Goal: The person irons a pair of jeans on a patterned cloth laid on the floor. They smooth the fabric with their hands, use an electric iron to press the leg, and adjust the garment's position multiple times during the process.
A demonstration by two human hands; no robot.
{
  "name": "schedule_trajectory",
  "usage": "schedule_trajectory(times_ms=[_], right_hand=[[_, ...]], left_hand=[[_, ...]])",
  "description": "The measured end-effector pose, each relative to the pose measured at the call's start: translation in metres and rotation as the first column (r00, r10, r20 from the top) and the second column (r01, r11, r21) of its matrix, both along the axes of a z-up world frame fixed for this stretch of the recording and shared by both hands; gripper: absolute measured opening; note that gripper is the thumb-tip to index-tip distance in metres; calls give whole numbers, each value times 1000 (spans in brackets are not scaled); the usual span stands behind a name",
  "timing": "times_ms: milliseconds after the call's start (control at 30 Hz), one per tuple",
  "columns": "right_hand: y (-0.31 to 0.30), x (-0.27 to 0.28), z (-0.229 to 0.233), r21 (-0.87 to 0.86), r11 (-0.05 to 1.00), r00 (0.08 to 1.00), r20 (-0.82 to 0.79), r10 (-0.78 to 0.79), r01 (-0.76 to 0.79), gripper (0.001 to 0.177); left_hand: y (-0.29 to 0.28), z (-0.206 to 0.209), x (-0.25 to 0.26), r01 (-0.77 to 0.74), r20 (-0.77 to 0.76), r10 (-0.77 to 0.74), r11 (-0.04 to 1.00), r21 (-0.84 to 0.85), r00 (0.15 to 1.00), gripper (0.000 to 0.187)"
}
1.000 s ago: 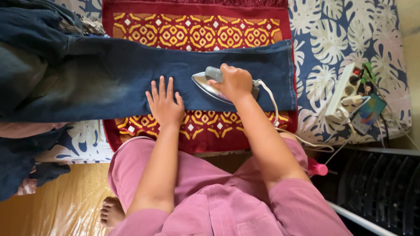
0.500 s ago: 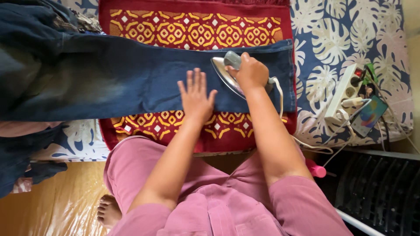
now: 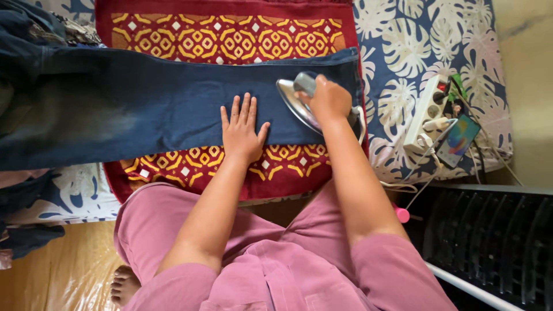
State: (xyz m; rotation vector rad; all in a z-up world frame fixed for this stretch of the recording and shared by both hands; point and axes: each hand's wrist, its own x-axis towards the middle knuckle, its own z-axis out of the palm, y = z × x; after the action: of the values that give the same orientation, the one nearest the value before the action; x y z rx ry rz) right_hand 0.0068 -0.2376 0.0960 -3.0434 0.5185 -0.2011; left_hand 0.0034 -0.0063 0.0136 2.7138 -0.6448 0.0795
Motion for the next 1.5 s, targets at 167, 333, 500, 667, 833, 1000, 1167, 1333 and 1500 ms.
schedule_trajectory(times_ms=[167,333,500,667,833,1000,1167,1333,1500], right_hand=[[-5,-34,3,3,998,997,-32,70,-70,55],[-34,-46,7,-10,991,991,21,-130,130,65],[-68,-43,12,-76,983,986,34,-163,165,65],[-67,-27,12,-70,998,996,86,2,4,58],[-40,14,10,-63,988,979,139,148,-141,55],[-20,42,5,-23,982,974,118,191,-189,52],[-38,36,-2,-6,1000,999,35,11,-11,58],[-95,11,-2,-24,977,969,132,-208,213,62],[-113,-5,5,-40,938,938,62,-342,345,64]], left_hand=[[2,0,0,-1,19,1,1000,-15,1000,76],[0,3,1,-16,-15,16,999,-37,1000,75],[2,-2,34,-99,-25,100,995,21,995,68],[4,-13,80,-146,94,146,989,-8,985,68],[9,-17,82,-150,132,163,983,-105,978,60],[9,-9,79,-159,79,167,982,-106,983,59],[8,-5,80,-161,74,170,981,-110,983,59],[9,-5,78,-156,97,167,981,-116,981,57],[7,-5,78,-167,95,178,979,-115,979,58]])
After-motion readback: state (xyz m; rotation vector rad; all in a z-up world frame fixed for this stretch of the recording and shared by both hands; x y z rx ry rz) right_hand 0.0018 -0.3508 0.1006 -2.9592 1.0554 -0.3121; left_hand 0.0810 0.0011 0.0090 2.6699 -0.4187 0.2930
